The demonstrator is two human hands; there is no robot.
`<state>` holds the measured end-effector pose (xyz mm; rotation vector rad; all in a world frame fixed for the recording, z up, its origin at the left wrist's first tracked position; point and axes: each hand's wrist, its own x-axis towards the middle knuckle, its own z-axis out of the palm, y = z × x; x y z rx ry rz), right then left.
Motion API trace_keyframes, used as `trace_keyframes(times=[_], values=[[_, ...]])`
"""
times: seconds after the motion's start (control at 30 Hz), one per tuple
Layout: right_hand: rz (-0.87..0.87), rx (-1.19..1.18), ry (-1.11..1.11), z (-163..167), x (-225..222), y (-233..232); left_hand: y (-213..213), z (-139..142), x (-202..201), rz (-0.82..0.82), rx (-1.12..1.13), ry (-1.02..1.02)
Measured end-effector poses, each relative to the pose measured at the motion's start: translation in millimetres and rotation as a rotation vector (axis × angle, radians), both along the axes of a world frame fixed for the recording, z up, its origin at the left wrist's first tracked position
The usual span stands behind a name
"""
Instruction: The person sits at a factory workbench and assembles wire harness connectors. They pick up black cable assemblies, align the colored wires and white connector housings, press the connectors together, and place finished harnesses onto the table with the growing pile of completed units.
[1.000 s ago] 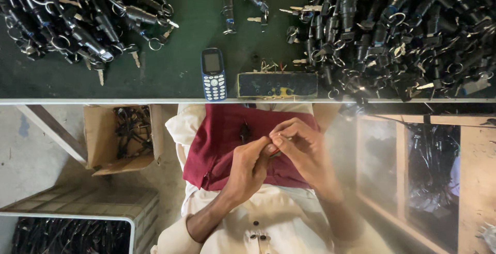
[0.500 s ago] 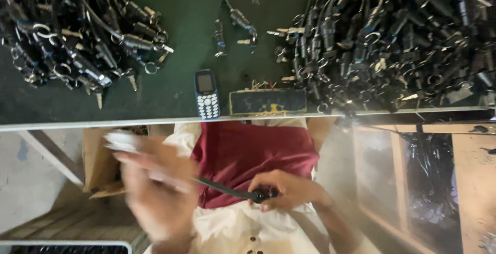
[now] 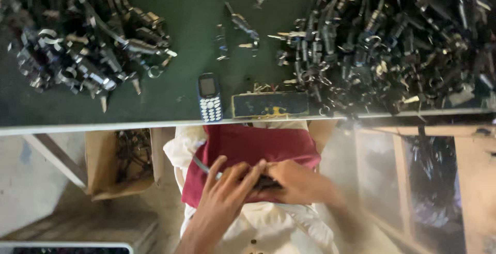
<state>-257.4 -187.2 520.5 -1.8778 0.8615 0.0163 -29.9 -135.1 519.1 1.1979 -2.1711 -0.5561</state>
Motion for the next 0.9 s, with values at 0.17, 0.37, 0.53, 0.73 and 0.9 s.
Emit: trace_keyframes(times=[0.17, 0.37, 0.53, 0.73, 0.9], values=[[-0.263, 0.181, 0.054, 9.5, -27.7, -5.7, -5.7, -9.8, -3.9, -0.066, -0.040, -0.206], [-0.324, -0.252, -0.054, 0.3, -26.1, 14.5, -29.9, -9.5, -20.1, -0.093, 0.075, -0.037], [-0.102, -0.788, -0.119, 35.6, -34.9, 13.3, -22.2, -15.6, -10.8, -0.136, 0.116, 0.015], [-0.901, 0.179, -1.491, 91.5, -47.5, -11.3, -28.5, 4.7, 6.9, 0.085, 0.260, 0.245], [-0.966, 0.058, -1.287, 46.5, 4.4, 10.9, -28.2, 14.5, -13.3, -0.143, 0.231, 0.367]])
